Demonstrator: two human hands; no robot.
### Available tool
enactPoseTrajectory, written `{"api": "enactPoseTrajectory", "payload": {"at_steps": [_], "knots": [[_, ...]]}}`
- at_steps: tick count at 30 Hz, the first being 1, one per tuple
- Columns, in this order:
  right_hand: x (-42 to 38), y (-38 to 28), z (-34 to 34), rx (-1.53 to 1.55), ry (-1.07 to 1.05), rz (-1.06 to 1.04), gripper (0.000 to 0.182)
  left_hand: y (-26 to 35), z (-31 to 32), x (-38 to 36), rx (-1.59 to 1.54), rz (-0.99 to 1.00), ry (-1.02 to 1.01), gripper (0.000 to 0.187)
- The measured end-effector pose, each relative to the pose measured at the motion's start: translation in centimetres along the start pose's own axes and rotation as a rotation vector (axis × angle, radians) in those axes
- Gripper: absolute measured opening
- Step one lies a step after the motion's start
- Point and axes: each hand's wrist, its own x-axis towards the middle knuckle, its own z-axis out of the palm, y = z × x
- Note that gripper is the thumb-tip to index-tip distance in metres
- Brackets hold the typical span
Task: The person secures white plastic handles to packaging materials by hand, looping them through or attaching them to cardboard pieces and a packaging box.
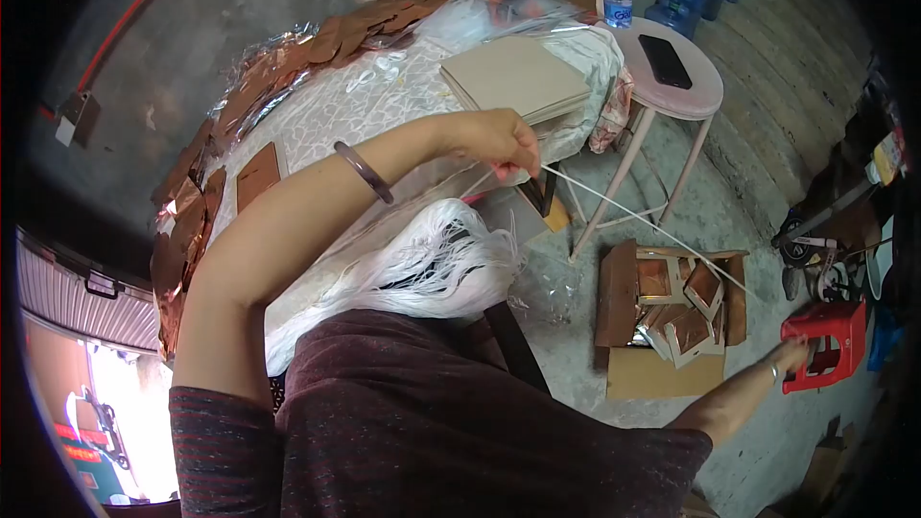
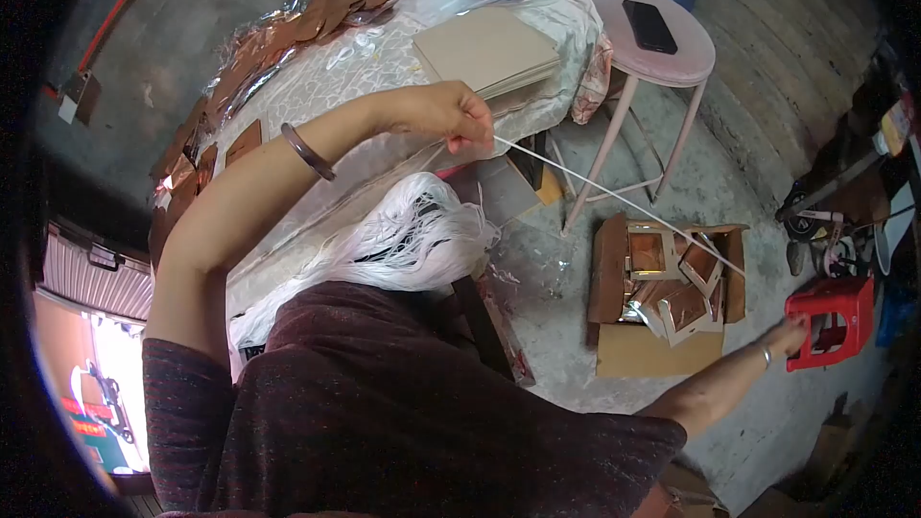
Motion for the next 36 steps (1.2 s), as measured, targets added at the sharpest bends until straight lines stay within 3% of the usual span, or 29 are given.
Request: {"api": "enactPoseTrajectory", "payload": {"at_steps": [1,2,3,4,5,8,9,10,12,13,14,16,17,19,21,24,26,27,29,31,32,34,35,36], "knots": [[2.9,5.9,1.3,0.003,-0.029,-0.021,0.029,0.3,-0.6,-0.2,0.024,0.008,0.055,0.015],[7.7,14.8,7.5,0.005,-0.02,-0.02,0.029,0.6,-1.3,-0.3,0.026,0.016,0.055,0.015],[11.1,23.3,11.7,-0.633,0.189,-0.152,0.028,0.9,-2.0,-0.4,0.041,0.043,0.107,0.016],[14.4,25.3,12.6,-1.274,0.399,-0.274,0.027,1.6,-2.3,-0.5,0.055,0.071,0.159,0.017],[15.9,25.6,12.1,-1.274,0.411,-0.267,0.027,2.3,-2.3,-0.6,0.055,0.083,0.16,0.017],[4.4,-5.3,4.3,0.82,-0.382,0.118,0.027,5.8,-1.6,-1.9,0.169,0.221,0.305,0.018],[-0.1,-11.6,-1.9,1.526,-0.641,0.238,0.027,7.2,-0.8,-2.4,0.174,0.23,0.311,0.018],[-7.2,-21.0,-7.6,1.438,-0.734,0.15,0.029,8.5,0.2,-2.9,0.266,0.287,0.309,0.018],[-16.7,-31.3,-14.1,1.438,-1.156,-0.159,0.04,9.6,2.0,-3.3,0.363,0.357,0.308,0.018],[-19.1,-34.6,-15.7,1.334,-1.376,-0.348,0.043,9.8,2.6,-3.3,0.482,0.557,0.328,0.017],[-22.1,-37.2,-17.2,1.406,-1.525,-0.369,0.044,10.0,2.9,-3.7,0.602,0.755,0.353,0.016],[-25.9,-40.6,-20.4,1.356,-1.819,-0.37,0.041,11.0,3.6,-5.9,0.651,0.663,0.427,0.015],[-26.6,-41.7,-20.5,1.349,-1.829,-0.394,0.041,11.2,3.6,-7.0,0.684,0.56,0.483,0.016],[-27.9,-43.8,-20.4,1.274,-2.031,-0.525,0.033,10.3,3.0,-8.6,0.69,0.618,0.585,0.015],[-28.3,-45.0,-22.2,1.188,-2.059,-0.482,0.025,9.5,2.2,-10.9,0.367,0.617,0.59,0.02],[-27.4,-46.3,-23.9,1.341,-2.012,-0.563,0.02,6.2,1.6,-14.8,0.126,0.528,0.611,0.013],[-26.8,-47.1,-25.5,1.724,-1.729,-0.447,0.02,2.6,1.6,-17.1,-0.11,0.401,0.523,0.009],[-26.7,-47.5,-26.4,1.73,-1.722,-0.462,0.02,-0.1,2.2,-18.0,-0.178,0.353,0.477,0.008],[-26.6,-48.0,-28.0,1.893,-1.71,-0.445,0.019,-6.2,3.1,-19.6,0.032,0.137,0.319,0.01],[-27.6,-48.5,-29.1,1.885,-1.728,-0.511,0.018,-10.8,3.6,-22.2,0.347,0.043,0.033,0.018],[-28.3,-48.8,-29.7,1.784,-1.754,-0.627,0.018,-11.6,3.3,-23.7,0.349,0.044,0.042,0.018],[-30.4,-49.3,-31.0,1.621,-1.784,-0.754,0.019,-12.6,2.9,-26.1,0.659,-0.161,0.132,0.028],[-31.8,-49.4,-31.6,1.616,-1.792,-0.759,0.019,-11.9,2.5,-27.0,0.645,-0.125,0.311,0.032],[-33.3,-49.5,-32.3,1.485,-1.807,-0.898,0.019,-10.9,1.6,-28.2,0.627,-0.091,0.49,0.035]]}}
